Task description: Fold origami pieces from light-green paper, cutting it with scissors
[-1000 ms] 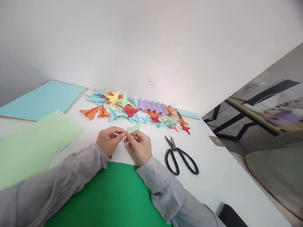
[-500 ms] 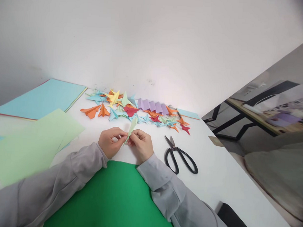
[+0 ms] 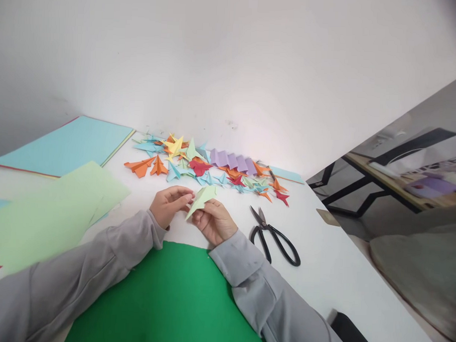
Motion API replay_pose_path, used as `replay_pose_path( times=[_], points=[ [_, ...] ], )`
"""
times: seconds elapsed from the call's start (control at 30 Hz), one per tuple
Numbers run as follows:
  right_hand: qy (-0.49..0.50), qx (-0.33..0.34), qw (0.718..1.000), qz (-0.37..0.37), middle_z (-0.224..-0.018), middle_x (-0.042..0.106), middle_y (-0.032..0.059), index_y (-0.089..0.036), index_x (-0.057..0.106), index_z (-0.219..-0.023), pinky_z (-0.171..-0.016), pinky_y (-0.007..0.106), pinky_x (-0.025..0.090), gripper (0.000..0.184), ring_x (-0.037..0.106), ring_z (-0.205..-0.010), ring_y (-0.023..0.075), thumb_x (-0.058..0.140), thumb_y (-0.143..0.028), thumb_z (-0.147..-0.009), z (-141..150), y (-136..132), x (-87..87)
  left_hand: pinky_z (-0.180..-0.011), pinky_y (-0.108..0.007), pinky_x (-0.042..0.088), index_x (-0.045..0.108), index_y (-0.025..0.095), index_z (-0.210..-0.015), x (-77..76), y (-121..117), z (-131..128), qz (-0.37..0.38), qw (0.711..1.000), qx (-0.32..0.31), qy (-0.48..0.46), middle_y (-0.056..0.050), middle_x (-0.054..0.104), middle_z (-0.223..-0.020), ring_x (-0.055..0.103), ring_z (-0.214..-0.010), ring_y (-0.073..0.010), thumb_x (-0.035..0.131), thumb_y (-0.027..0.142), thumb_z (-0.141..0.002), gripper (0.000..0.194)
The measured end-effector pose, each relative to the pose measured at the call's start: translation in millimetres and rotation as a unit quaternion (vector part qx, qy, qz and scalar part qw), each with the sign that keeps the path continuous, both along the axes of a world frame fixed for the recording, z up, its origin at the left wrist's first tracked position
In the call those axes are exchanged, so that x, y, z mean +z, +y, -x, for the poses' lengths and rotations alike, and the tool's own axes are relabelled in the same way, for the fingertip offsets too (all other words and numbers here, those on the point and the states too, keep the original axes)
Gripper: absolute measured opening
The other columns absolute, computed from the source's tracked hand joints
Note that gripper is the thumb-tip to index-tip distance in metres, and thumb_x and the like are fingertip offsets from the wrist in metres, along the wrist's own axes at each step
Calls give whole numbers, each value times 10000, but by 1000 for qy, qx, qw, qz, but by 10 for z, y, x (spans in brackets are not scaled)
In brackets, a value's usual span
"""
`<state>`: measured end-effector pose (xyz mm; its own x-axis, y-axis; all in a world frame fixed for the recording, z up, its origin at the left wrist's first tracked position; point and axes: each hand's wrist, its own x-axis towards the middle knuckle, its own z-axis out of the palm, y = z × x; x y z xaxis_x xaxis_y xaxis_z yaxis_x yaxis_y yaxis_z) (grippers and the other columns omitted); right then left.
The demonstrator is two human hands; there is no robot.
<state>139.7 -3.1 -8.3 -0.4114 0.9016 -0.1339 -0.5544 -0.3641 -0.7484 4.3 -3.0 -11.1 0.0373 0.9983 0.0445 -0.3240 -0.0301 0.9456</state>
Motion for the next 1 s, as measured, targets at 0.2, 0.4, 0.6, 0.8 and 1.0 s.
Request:
replay_pose_path(
  times=[0.2,0.4,0.6,0.8,1.0],
  points=[
    [-16,11,999,-39,-572,616,-8,-150,578,-729,-533,236,487,128,574,-521,108,642,-211,-637,-23,27,-33,-409,-208,397,600,104,-779,-8,-21,-3,8,997,-80,5,12,562,-539,499,-427,-76,730,328,-580,326],
    [-5,82,995,-60,-552,608,-3,-157,565,-714,-583,325,515,149,627,-594,173,668,-208,-619,-44,22,-42,-364,-195,378,498,132,-766,18,-7,1,26,991,-130,14,41,541,-548,492,-392,-74,775,279,-491,418],
    [-27,139,987,-72,-631,634,34,-151,587,-752,-593,354,519,311,637,-700,212,754,-293,-532,-79,3,-35,-326,-177,295,523,123,-771,55,-7,26,37,980,-196,4,37,542,-517,429,-340,-48,766,265,-487,400],
    [-32,166,983,-71,-624,629,27,-151,578,-733,-614,342,508,294,630,-698,199,750,-293,-540,-82,15,-38,-311,-177,282,523,128,-743,57,-18,13,25,983,-180,-4,50,525,-474,405,-317,-45,774,251,-473,389],
    [-43,162,982,-92,-664,624,33,-154,562,-742,-561,286,473,330,595,-647,164,737,-334,-528,-76,15,-46,-309,-179,266,548,114,-658,60,-6,15,35,989,-145,7,38,526,-415,397,-302,-47,794,278,-441,367]
  ],
)
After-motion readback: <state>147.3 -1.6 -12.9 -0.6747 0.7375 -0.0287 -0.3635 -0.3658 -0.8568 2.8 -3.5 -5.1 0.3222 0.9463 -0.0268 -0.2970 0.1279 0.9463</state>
